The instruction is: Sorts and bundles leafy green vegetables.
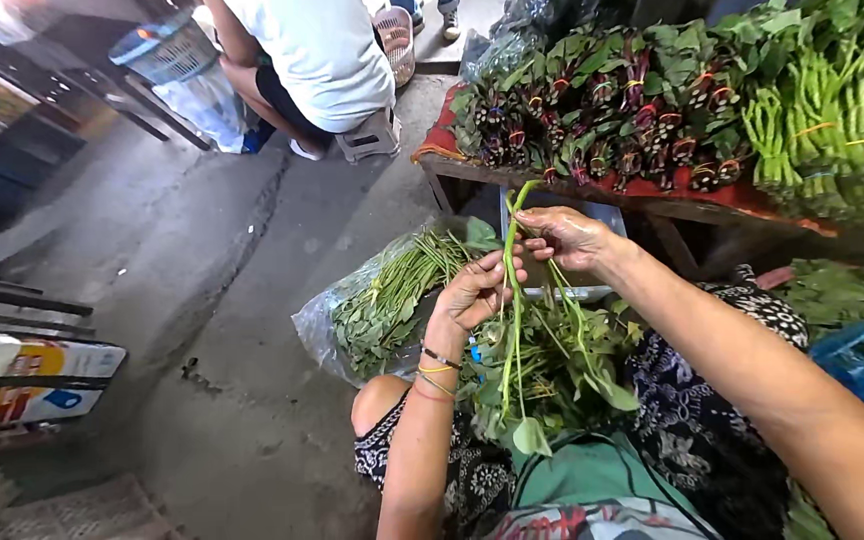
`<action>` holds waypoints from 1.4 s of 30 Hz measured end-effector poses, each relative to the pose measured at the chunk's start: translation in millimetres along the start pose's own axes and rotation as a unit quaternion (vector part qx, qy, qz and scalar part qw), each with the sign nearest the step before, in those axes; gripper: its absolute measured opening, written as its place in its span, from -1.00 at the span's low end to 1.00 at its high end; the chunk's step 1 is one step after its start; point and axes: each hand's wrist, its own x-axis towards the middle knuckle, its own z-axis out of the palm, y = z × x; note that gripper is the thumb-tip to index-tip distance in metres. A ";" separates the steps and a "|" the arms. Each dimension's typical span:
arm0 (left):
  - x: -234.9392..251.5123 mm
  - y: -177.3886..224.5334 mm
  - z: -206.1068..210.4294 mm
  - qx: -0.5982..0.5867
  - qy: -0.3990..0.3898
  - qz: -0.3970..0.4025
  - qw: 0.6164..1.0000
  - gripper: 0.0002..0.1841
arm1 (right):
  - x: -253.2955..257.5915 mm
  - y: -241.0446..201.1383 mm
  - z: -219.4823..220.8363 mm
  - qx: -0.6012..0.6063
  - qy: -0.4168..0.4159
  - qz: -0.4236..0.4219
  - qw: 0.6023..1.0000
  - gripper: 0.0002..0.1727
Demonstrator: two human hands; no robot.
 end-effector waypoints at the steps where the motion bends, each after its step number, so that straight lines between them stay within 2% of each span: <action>1: 0.0 -0.7 -0.1 -0.014 -0.010 0.003 1.000 -0.62 | 0.5 0.8 -1.3 -0.013 -0.008 -0.007 1.000 -0.79; 3: -1.7 -1.4 0.8 -0.026 -0.045 0.012 0.999 -0.63 | 2.1 4.8 -5.0 -0.061 -0.019 -0.057 0.996 -0.78; 5: -5.8 -1.3 7.7 -0.035 -0.064 0.018 0.997 -0.65 | 4.8 10.1 -8.0 -0.186 0.007 -0.163 0.969 -0.80; 6: -7.8 -1.2 9.9 -0.034 -0.080 0.018 0.996 -0.66 | 5.5 11.2 -9.5 -0.277 0.038 -0.224 0.934 -0.83; 9: -11.3 -2.9 15.3 -0.016 -0.116 0.005 0.993 -0.71 | 9.8 11.3 -18.8 -0.488 0.110 -0.380 0.778 -0.85; 10: -11.8 -3.2 15.5 -0.008 -0.128 -0.001 0.992 -0.74 | 10.0 9.4 -21.5 -0.515 0.113 -0.413 0.742 -0.86; 12: -13.8 -2.0 15.4 0.005 -0.164 -0.003 0.986 -0.79 | 7.5 2.1 -25.4 -0.534 0.116 -0.464 0.697 -0.87; 16: -26.4 9.1 19.7 0.058 -0.232 0.029 0.971 -0.83 | -4.1 -18.7 -32.1 -0.528 0.128 -0.535 0.647 -0.85; 17: -31.9 12.2 22.7 0.075 -0.246 0.041 0.965 -0.84 | -7.5 -24.0 -34.5 -0.516 0.130 -0.528 0.661 -0.85; 18: -38.3 15.1 25.9 0.083 -0.263 0.049 0.960 -0.84 | -12.7 -29.8 -36.6 -0.496 0.129 -0.489 0.705 -0.85; 20: -49.8 20.4 30.3 0.086 -0.285 0.066 0.952 -0.84 | -24.3 -44.5 -39.9 -0.393 0.099 -0.327 0.854 -0.90; 21: -54.6 22.0 31.0 0.080 -0.293 0.082 0.949 -0.87 | -26.3 -50.0 -43.0 -0.323 0.089 -0.253 0.908 -0.91; 23: -64.0 24.0 31.9 0.044 -0.288 0.138 0.947 -0.90 | -24.5 -54.4 -47.9 -0.205 0.118 -0.163 0.958 -0.92; 25: -67.9 30.8 27.2 0.028 -0.252 0.195 0.947 -0.89 | -17.0 -53.1 -50.8 -0.105 0.184 -0.139 0.967 -0.87; 26: -67.2 36.2 22.6 0.049 -0.202 0.216 0.954 -0.90 | -13.4 -52.1 -52.1 -0.070 0.209 -0.141 0.965 -0.84; 28: -60.7 43.0 14.2 0.100 -0.018 0.226 0.969 -0.89 | -11.1 -50.8 -51.5 -0.030 0.214 -0.143 0.966 -0.84; 30: -45.2 39.1 10.6 0.103 0.166 0.205 0.959 -0.89 | -13.3 -45.9 -44.8 -0.023 0.177 -0.129 0.975 -0.81; 32: -28.8 31.2 10.4 0.094 0.255 0.165 0.948 -0.79 | -13.9 -33.7 -32.8 -0.052 0.128 -0.115 0.984 -0.81; 35: -11.1 17.3 8.5 0.107 0.258 0.103 0.955 -0.81 | -13.6 -8.4 -15.4 -0.134 0.047 -0.130 0.981 -0.89; 38: 0.6 2.9 7.3 0.156 0.257 0.085 0.950 -0.83 | -17.0 12.3 -2.1 -0.208 -0.027 -0.130 0.969 -0.82; 40: 3.3 -3.2 8.1 0.236 0.272 0.091 0.929 -0.84 | -18.2 23.2 8.7 -0.216 -0.031 -0.116 0.969 -0.90; 42: 4.5 -3.6 9.4 0.302 0.292 0.095 0.902 -0.74 | -16.6 28.2 14.2 -0.217 -0.014 -0.110 0.970 -0.96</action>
